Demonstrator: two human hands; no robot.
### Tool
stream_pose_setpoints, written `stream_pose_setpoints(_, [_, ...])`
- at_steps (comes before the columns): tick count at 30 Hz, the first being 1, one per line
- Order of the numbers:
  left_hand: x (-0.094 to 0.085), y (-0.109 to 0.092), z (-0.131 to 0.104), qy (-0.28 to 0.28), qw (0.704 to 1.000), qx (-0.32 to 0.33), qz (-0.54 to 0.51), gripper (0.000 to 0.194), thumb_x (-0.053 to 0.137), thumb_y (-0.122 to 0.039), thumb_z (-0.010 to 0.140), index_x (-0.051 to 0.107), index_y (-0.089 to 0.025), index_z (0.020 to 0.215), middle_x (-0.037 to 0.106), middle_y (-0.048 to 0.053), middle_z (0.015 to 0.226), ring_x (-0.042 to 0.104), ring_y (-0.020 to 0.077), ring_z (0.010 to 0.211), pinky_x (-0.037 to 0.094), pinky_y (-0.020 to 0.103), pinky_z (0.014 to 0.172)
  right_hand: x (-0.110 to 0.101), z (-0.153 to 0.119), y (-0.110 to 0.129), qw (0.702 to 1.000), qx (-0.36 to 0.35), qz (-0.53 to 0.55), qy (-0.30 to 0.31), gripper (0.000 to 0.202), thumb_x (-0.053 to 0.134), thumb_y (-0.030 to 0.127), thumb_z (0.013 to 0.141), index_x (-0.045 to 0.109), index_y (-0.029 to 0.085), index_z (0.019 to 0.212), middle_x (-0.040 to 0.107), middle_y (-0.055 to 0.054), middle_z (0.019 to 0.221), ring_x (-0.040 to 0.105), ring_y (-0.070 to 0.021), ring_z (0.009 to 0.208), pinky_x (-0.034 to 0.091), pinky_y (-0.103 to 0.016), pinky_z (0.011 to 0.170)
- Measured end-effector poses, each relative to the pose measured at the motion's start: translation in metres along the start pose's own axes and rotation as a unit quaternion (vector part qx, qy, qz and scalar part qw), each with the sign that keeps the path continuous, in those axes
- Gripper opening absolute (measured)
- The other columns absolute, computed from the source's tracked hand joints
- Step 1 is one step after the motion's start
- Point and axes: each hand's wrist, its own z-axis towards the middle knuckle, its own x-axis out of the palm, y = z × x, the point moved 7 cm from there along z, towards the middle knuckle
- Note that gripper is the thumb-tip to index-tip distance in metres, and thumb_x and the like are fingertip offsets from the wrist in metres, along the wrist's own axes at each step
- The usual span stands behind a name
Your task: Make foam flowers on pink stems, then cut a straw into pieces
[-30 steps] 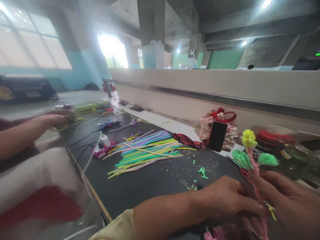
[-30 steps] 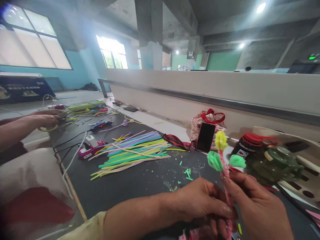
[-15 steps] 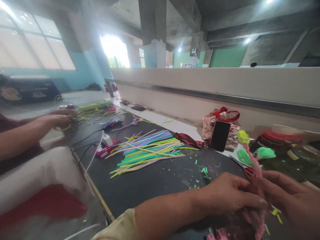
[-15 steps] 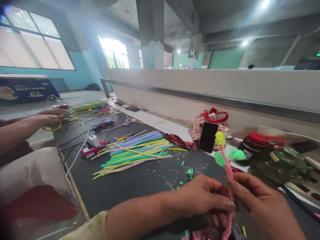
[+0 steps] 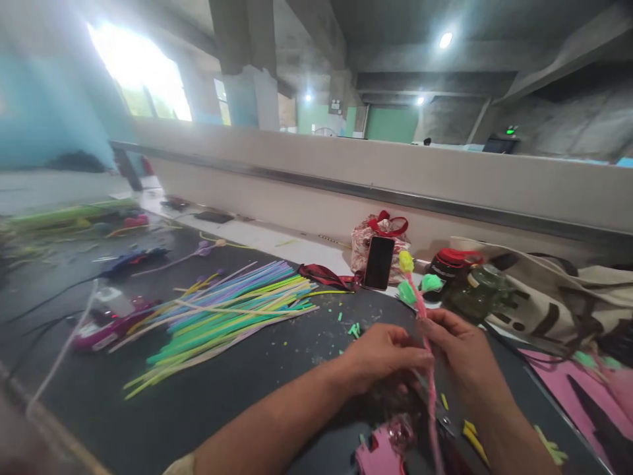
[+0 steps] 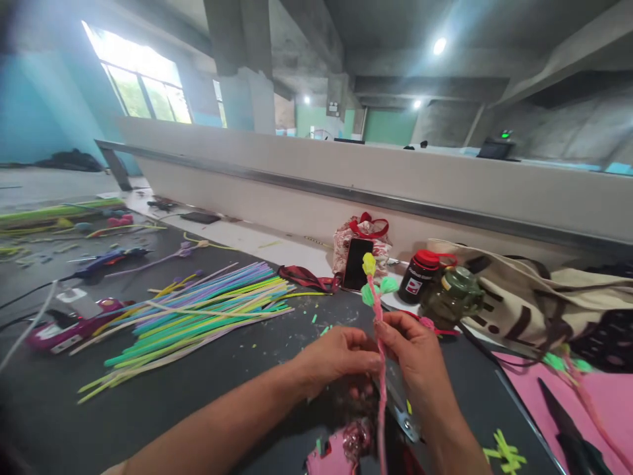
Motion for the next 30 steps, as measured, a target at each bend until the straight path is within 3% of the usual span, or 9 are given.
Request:
stream_pose_setpoints(6, [-0.037,-0.037,-0.010,-0.064,0.994,0.082,-0.015,0.037,0.065,-0.032,0.063,0.055,-0.016,0.095,0.058,0.004,0.090,0.055,0.0078,0.059,0.039,0.017,0.046,0.002,0.001,-0.005,0.996,0.046,0.076,0.027,0.022,0.074,0.032,0.055,0.064,0.017,0.068,0.058,0.003,0.055,0.049,-0.0101,0.047,0.035,-0.019,0.046])
stream_pose_setpoints(10, [-0.046,-0.045,-0.015,-0.090,0.991,0.099,-0.027,0.042,0.064,-0.032,0.064,0.052,-0.019,0.102,0.056,0.006,0.102,0.055,0.0077,0.064,0.038,0.017,0.049,0.007,0.001,-0.008,0.995,0.038,0.074,0.052,0.020,0.072,0.031,0.059,0.063,0.018,0.071,0.058,0.003,0.058,0.048,-0.0093,0.051,0.034,-0.019,0.048])
stream_pose_setpoints(13, [-0.049,-0.052,-0.018,-0.094,0.987,0.128,-0.028,0.042,0.065,-0.029,0.064,0.054,-0.020,0.104,0.055,0.006,0.106,0.055,0.0119,0.080,0.040,0.019,0.058,0.013,-0.002,-0.002,0.996,0.003,0.037,0.079,0.018,0.069,0.031,0.063,0.063,0.017,0.072,0.056,0.002,0.059,0.046,-0.0098,0.052,0.033,-0.020,0.049])
stream_pose_setpoints(19, [-0.050,-0.058,-0.021,-0.063,0.987,0.130,-0.074,0.040,0.069,-0.019,0.057,0.060,-0.016,0.095,0.062,0.004,0.088,0.055,0.0130,0.077,0.039,0.028,0.075,0.024,-0.012,0.013,0.987,-0.074,-0.095,0.109,0.018,0.062,0.034,0.069,0.063,0.016,0.072,0.052,0.003,0.057,0.043,-0.0103,0.052,0.032,-0.021,0.048])
stream_pose_setpoints(22, [-0.049,-0.058,-0.021,-0.058,0.982,0.146,-0.104,0.040,0.069,-0.016,0.055,0.060,-0.016,0.093,0.062,0.003,0.084,0.056,0.0135,0.077,0.039,0.028,0.076,0.031,-0.016,0.017,0.973,-0.107,-0.166,0.122,0.018,0.059,0.033,0.070,0.064,0.016,0.073,0.053,0.002,0.057,0.044,-0.0110,0.051,0.032,-0.022,0.047])
stream_pose_setpoints(26, [-0.046,-0.058,-0.022,-0.044,0.973,0.194,-0.113,0.049,0.068,-0.009,0.051,0.058,-0.020,0.098,0.061,0.004,0.097,0.054,0.0162,0.085,0.040,0.027,0.075,0.040,-0.024,0.026,0.949,-0.159,-0.242,0.124,0.014,0.055,0.029,0.073,0.062,0.017,0.072,0.055,0.002,0.061,0.046,-0.0116,0.054,0.034,-0.021,0.049])
stream_pose_setpoints(30, [-0.048,-0.053,-0.020,-0.048,0.977,0.182,-0.101,0.035,0.068,-0.013,0.050,0.060,-0.015,0.084,0.063,0.006,0.082,0.056,0.0176,0.074,0.041,0.027,0.067,0.044,-0.030,0.032,0.938,-0.186,-0.265,0.122,0.013,0.054,0.028,0.075,0.062,0.018,0.073,0.057,0.002,0.064,0.049,-0.0119,0.058,0.035,-0.021,0.052])
